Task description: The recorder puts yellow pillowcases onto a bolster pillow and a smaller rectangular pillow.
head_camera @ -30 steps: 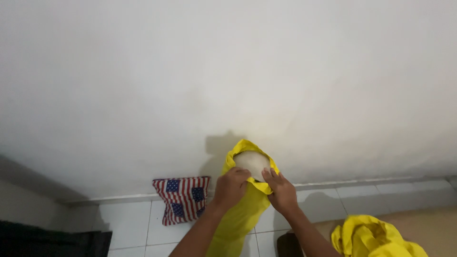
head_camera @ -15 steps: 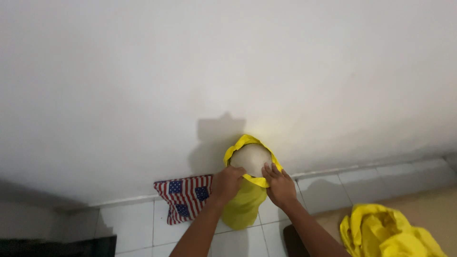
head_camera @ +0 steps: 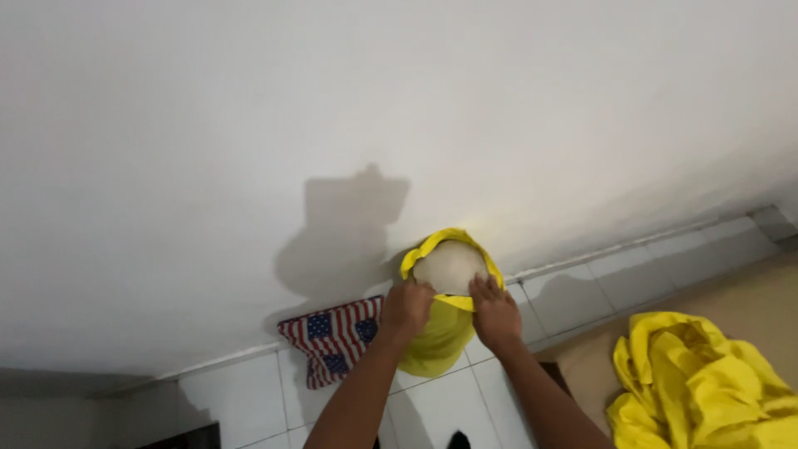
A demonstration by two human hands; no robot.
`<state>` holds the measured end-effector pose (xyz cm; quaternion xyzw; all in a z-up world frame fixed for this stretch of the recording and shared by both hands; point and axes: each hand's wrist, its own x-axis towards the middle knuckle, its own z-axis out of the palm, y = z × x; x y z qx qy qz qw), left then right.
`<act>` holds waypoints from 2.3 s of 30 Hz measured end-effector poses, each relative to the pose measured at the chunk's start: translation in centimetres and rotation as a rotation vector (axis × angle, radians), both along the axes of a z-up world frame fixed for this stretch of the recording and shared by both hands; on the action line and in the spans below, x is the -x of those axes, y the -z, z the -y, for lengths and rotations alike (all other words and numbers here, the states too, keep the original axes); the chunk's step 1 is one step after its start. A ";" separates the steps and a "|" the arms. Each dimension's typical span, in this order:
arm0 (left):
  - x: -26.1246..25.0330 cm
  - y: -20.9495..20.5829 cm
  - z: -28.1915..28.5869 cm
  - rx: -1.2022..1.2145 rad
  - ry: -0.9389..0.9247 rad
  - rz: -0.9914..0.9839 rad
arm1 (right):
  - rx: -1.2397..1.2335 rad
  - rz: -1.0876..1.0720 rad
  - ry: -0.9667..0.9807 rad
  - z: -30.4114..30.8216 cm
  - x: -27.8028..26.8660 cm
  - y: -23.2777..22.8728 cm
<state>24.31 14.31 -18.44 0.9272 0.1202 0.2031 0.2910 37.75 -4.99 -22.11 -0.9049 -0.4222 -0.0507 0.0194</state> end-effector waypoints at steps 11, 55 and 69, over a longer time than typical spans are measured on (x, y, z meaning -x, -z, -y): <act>2.7 -0.5 -2.5 -0.156 0.100 -0.098 | -0.022 -0.100 0.117 -1.7 3.9 -4.3; -6.8 -10.3 10.7 -0.217 0.604 0.038 | -0.220 -0.050 0.803 27.1 7.8 -10.1; -9.0 -10.0 31.6 -0.296 0.803 -0.054 | -0.104 -0.138 1.186 54.1 16.4 -9.1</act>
